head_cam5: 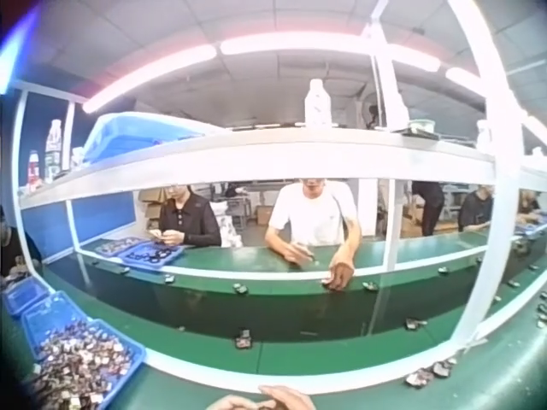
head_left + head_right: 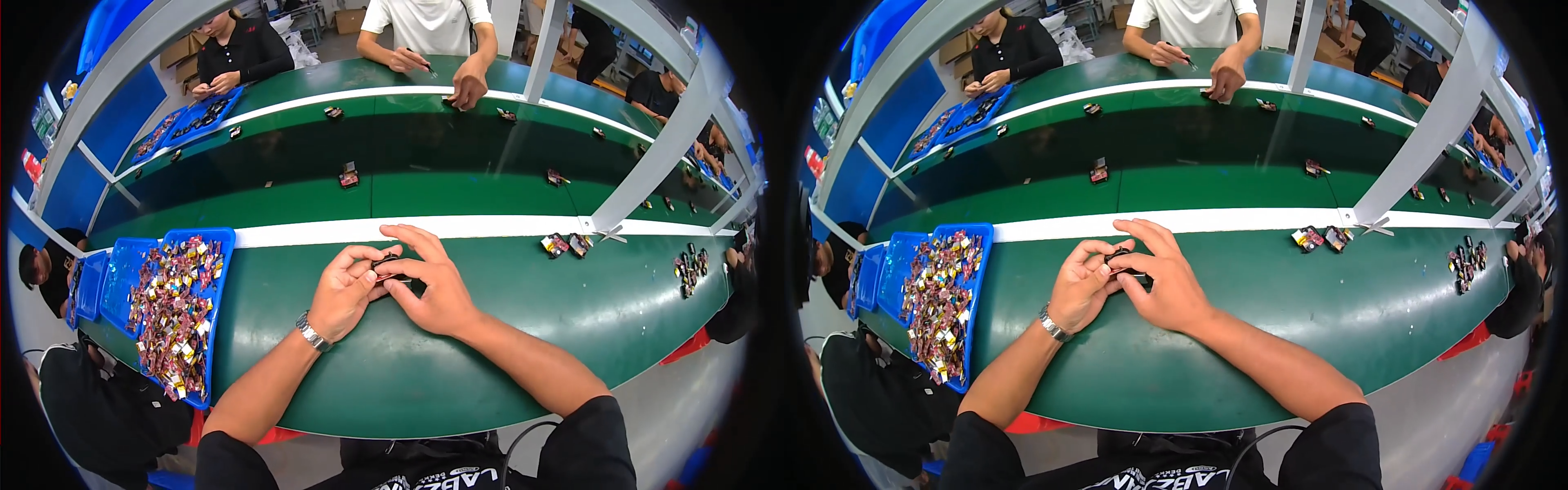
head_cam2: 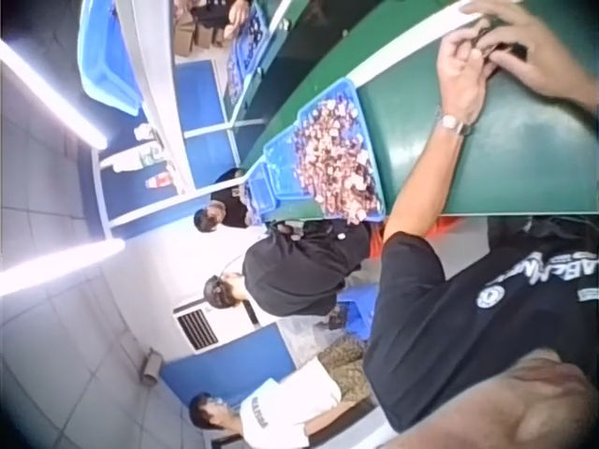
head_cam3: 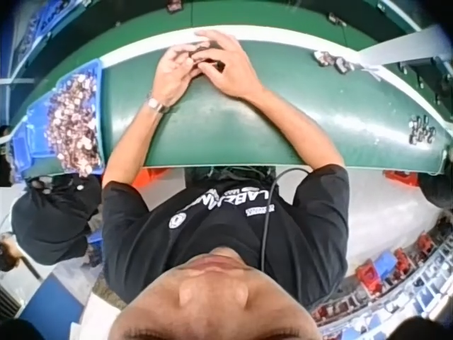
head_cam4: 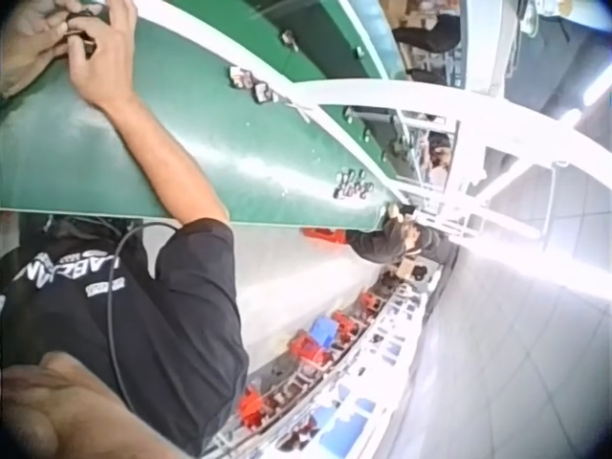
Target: Assembling small electronic modules and applying labels in a manufacturing environment.
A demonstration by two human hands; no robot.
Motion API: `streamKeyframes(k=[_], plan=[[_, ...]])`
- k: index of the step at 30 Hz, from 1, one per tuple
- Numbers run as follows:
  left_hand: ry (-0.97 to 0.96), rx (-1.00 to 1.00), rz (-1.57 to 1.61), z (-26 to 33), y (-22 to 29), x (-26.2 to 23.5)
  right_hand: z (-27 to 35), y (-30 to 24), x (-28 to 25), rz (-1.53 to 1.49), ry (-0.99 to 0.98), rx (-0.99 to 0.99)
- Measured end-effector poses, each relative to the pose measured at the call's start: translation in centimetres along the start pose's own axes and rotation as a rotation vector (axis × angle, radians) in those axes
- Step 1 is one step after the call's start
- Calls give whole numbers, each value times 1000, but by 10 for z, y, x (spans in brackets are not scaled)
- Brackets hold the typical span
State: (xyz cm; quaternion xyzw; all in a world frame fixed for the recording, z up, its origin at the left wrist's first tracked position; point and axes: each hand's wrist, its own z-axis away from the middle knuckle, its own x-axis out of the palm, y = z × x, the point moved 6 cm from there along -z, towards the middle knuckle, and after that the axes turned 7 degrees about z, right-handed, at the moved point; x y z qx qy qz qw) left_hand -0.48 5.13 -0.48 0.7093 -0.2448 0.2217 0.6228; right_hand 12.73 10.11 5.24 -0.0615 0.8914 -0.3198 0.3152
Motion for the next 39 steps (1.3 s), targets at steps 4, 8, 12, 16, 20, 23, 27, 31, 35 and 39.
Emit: streamKeyframes(k=[4, 8, 12, 16, 20, 23, 27, 31, 35, 39], plan=[[80, -48, -13, -1, 0, 2, 2, 11, 4, 35, 9, 61], [84, -50, -35, -1, 0, -2, 1, 8, 4, -27, 93, 113], [86, -77, -37, -2, -1, 2, 1, 0, -4, 143, 172, -67], [96, -72, -31, -1, -1, -1, -2, -5, -2, 181, 165, -106], [105, -97, -38, -1, -1, -1, -1, -5, -1, 198, 133, -91], [121, -104, -35, -1, -2, -2, -1, -3, 1, 227, 144, -94], [126, -104, -32, -1, -1, -2, 0, -4, 3, 238, 162, -87], [140, -97, -88, -1, 1, 2, -1, 0, 5, 236, 151, -46], [176, -80, -161, 0, 0, 2, -1, 2, 2, 192, 108, -8], [245, -54, -227, 1, 0, -1, 1, 12, 3, -103, 65, 151]])
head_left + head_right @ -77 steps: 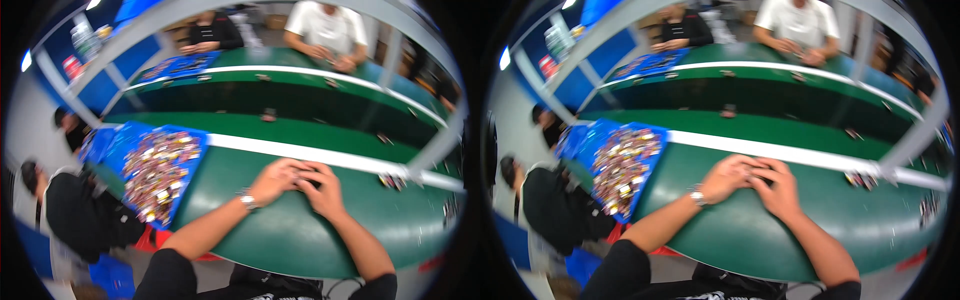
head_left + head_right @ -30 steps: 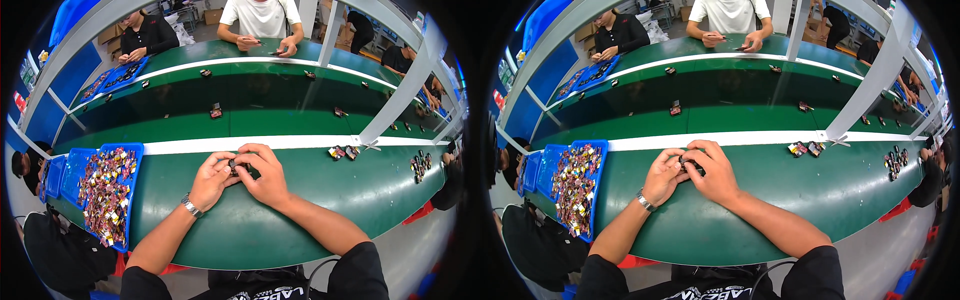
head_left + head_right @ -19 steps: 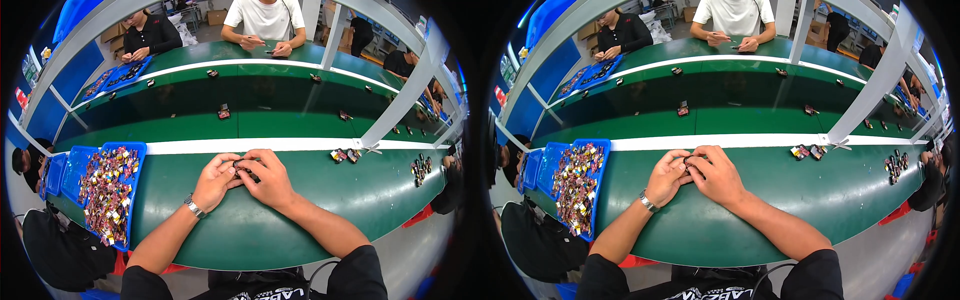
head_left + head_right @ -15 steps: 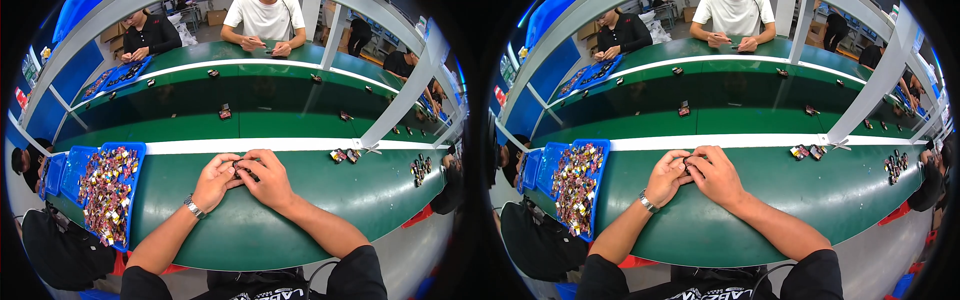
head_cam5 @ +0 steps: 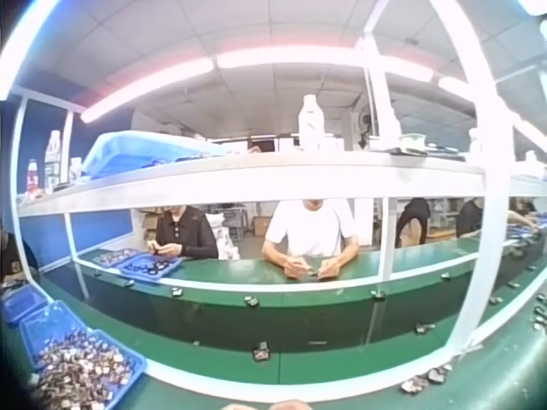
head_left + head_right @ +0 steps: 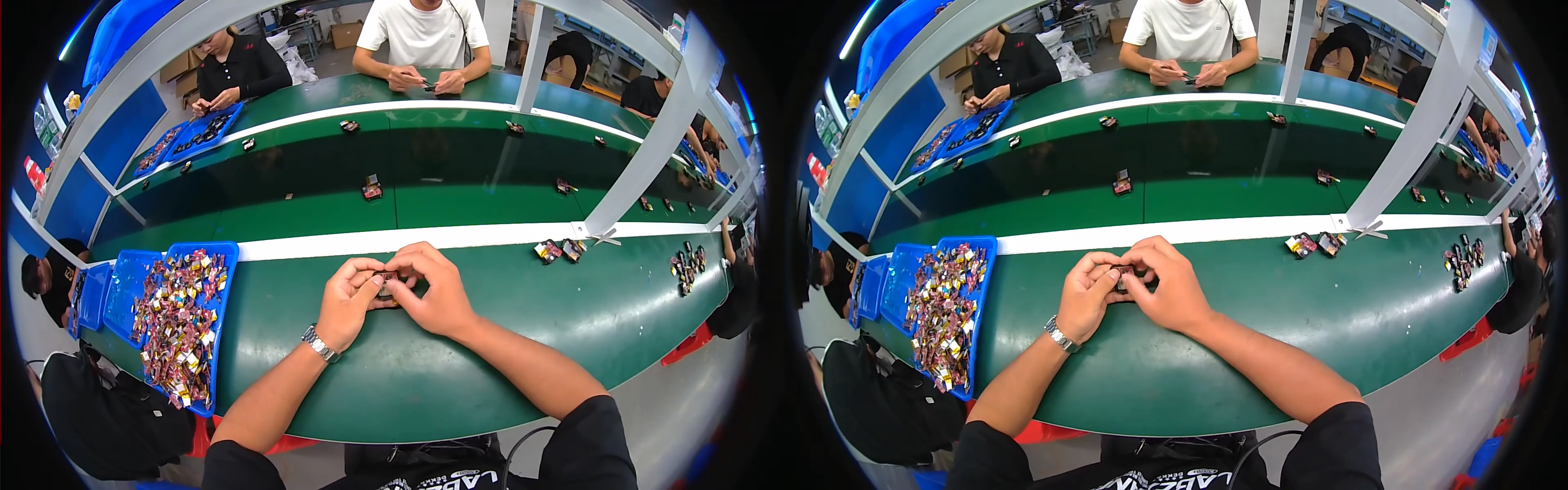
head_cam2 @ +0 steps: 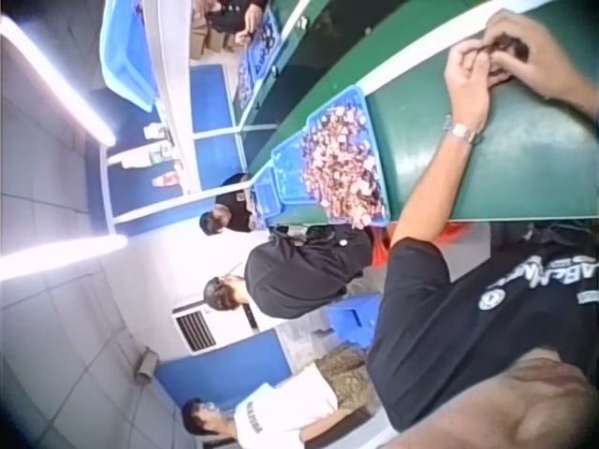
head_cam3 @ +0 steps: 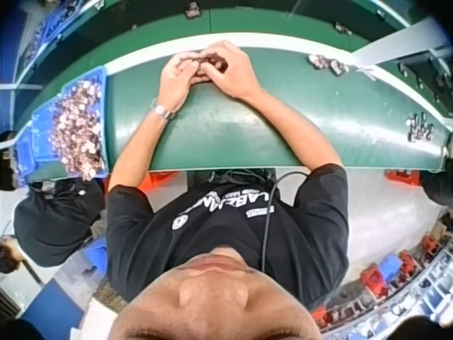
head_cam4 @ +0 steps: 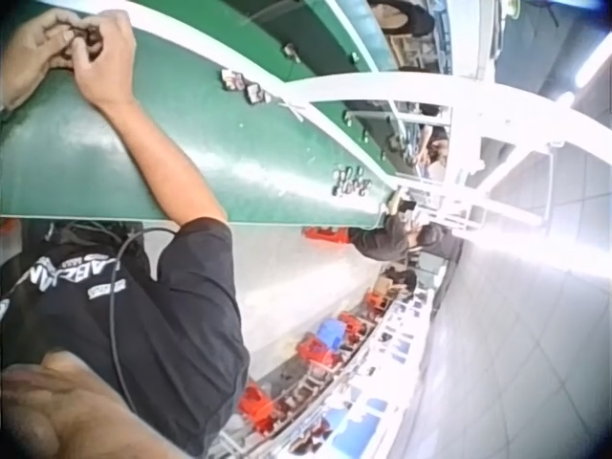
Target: Assembling small electronic modules and applying labels in a manufacturing environment.
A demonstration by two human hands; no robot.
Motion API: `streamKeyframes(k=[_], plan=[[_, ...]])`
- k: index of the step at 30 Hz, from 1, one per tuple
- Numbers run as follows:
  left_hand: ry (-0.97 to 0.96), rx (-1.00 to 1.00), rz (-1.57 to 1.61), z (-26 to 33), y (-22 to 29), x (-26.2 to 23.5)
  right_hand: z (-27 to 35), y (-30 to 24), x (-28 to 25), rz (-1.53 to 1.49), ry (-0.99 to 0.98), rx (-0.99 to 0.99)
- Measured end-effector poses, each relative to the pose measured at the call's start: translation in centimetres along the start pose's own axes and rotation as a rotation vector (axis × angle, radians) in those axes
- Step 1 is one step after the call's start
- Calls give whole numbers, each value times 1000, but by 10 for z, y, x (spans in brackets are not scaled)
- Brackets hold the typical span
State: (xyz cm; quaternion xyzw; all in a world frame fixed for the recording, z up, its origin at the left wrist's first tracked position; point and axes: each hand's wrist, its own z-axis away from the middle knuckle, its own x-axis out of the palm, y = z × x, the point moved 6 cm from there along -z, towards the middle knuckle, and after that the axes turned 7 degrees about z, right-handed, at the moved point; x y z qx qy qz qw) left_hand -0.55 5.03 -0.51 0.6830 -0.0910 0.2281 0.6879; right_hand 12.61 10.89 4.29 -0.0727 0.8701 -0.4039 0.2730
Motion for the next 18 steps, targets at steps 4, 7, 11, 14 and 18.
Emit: streamKeyframes(k=[4, 7, 11, 14, 18], plan=[[22, 24, -104, -1, -3, 0, 2, 18, 4, -118, -23, 168], [43, 47, -156, -2, -3, -2, -2, 15, 4, -91, -7, 160], [36, 37, -119, -3, -1, -6, -6, 17, 5, -144, -16, 161], [9, 112, 56, -4, 8, -4, -28, 69, -8, -153, 89, 275], [-39, 112, 84, -7, 6, -2, -80, 136, -53, 1, 158, 560]])
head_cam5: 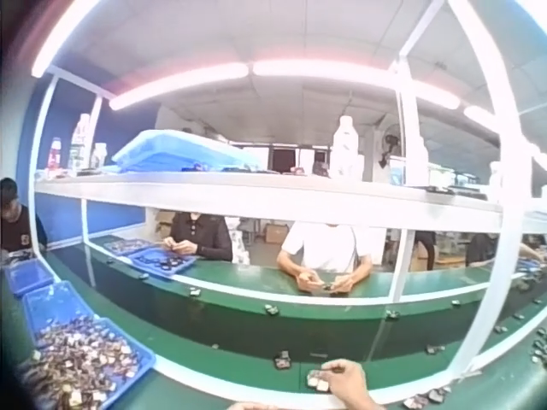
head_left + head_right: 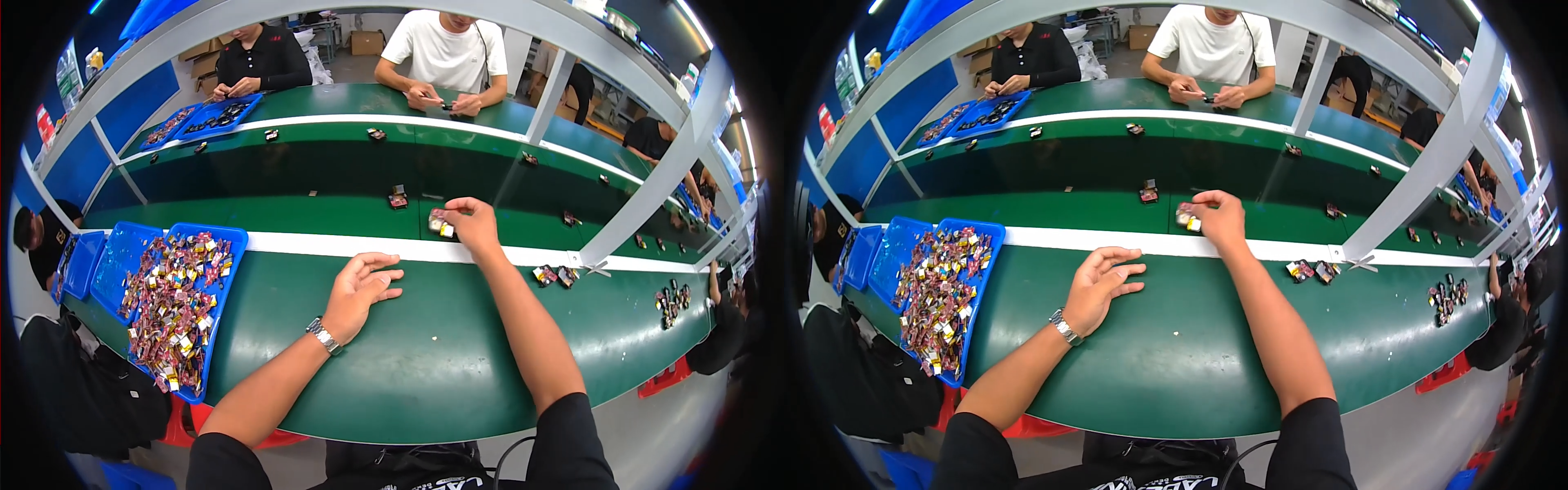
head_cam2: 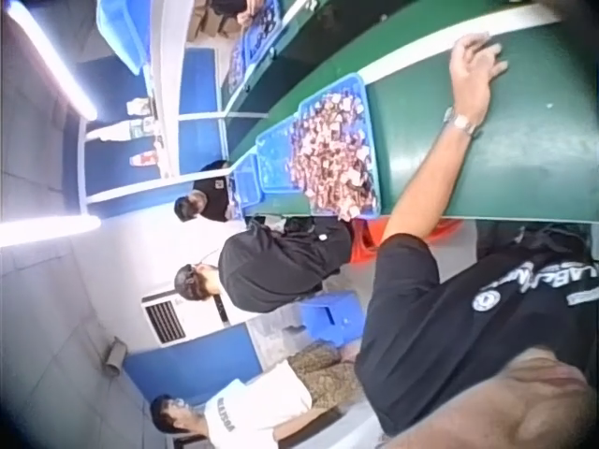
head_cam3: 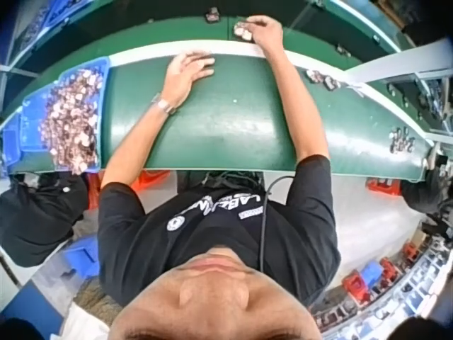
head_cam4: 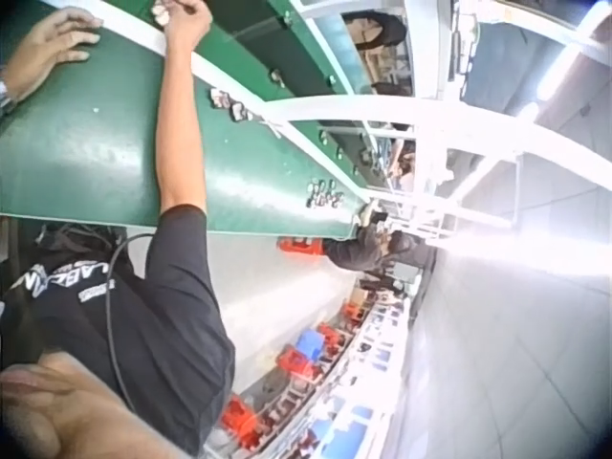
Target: Assembling small electronic modules and applying labels in a manufacturing environment.
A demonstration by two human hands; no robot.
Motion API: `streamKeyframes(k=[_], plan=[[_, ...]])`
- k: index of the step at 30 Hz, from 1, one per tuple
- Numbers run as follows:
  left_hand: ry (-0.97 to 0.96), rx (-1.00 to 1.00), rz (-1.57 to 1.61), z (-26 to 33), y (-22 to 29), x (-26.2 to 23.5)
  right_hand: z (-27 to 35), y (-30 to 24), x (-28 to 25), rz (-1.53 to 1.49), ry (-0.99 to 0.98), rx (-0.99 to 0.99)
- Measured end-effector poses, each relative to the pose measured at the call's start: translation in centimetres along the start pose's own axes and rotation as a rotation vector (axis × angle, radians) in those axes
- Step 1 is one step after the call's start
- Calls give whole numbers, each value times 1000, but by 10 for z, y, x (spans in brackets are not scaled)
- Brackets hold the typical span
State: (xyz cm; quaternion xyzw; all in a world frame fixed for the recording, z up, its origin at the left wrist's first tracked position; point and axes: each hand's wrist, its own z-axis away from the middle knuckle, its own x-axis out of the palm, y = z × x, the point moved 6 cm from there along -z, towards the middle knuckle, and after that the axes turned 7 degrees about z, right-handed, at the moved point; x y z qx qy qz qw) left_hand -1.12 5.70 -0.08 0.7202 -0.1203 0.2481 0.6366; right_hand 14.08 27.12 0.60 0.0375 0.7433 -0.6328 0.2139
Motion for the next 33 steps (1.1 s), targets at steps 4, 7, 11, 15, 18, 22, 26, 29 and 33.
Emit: streamKeyframes(k=[4, 7, 11, 15, 18, 22, 26, 29, 33], plan=[[-15, -6, -50, 2, -1, -4, -32, -9, 2, 545, 86, -164], [-39, -36, -49, 2, -2, -8, -26, -34, 31, 768, 115, -360], [-113, -105, -91, 1, -2, -4, -5, -53, 81, 887, 145, -384], [-139, -132, -84, -2, -5, -5, -2, -45, 94, 781, 180, -411], [-91, -162, -35, -2, -1, -5, 7, -43, 76, 463, 81, -431], [36, -146, -62, -4, 3, -23, 68, -70, 50, 235, -127, -531], [40, -231, 55, -1, 7, -23, 133, -80, 35, 190, -407, -605], [-287, -394, -58, 1, 1, -9, 151, -81, 31, 202, -491, -697], [-179, -353, -45, 2, 5, -6, 150, -91, 26, 262, -353, -861]])
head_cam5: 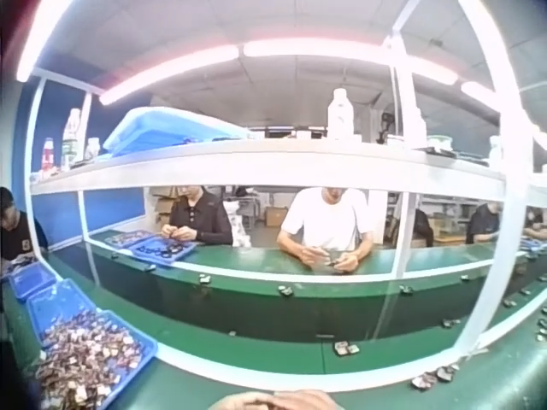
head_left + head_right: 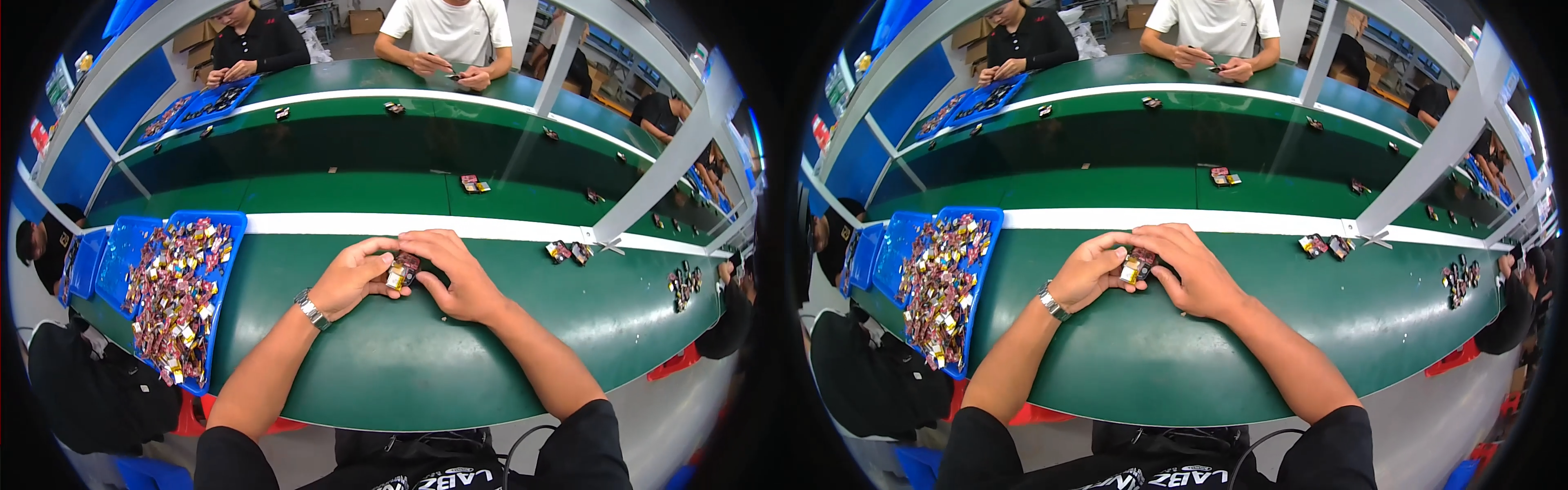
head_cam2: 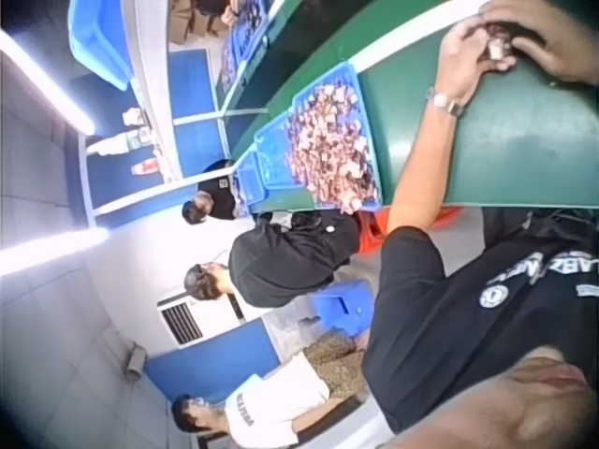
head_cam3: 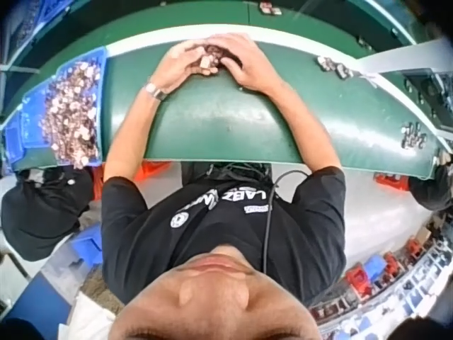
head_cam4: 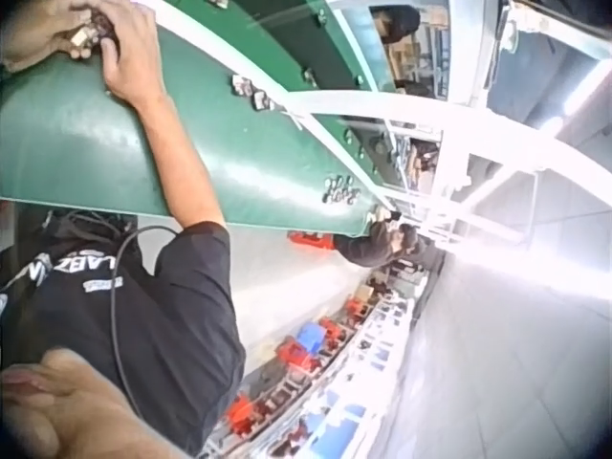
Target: Assembling small electronic modules and applying labels in a manufacturing environment.
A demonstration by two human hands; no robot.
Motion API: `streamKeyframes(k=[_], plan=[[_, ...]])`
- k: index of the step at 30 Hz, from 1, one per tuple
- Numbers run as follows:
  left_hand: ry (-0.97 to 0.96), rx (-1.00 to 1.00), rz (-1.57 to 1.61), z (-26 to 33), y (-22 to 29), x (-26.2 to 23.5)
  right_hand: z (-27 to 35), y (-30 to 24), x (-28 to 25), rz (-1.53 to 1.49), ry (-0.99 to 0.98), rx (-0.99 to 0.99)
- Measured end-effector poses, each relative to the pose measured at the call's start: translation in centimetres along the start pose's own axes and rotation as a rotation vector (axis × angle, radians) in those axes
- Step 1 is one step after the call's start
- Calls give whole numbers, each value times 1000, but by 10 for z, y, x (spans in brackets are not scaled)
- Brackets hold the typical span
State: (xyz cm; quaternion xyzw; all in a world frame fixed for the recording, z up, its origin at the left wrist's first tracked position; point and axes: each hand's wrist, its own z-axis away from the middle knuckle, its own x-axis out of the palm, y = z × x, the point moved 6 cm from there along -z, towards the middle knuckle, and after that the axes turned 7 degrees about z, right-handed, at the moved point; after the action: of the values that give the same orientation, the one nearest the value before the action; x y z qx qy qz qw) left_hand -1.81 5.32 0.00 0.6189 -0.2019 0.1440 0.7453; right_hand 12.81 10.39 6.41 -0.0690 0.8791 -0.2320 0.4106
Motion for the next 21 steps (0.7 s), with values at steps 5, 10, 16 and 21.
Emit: streamKeyframes(k=[5, 10, 16, 21], plan=[[21, 43, -4, -1, -2, 7, 8, 5, 4, 130, 155, 124], [39, 75, -35, -1, -8, 9, 10, 11, 13, 216, 149, 119], [57, 92, -8, -2, -7, 5, 8, 5, 8, 239, 138, -75], [51, 90, -31, -1, -7, 7, 8, 19, 9, 42, 54, 104]])
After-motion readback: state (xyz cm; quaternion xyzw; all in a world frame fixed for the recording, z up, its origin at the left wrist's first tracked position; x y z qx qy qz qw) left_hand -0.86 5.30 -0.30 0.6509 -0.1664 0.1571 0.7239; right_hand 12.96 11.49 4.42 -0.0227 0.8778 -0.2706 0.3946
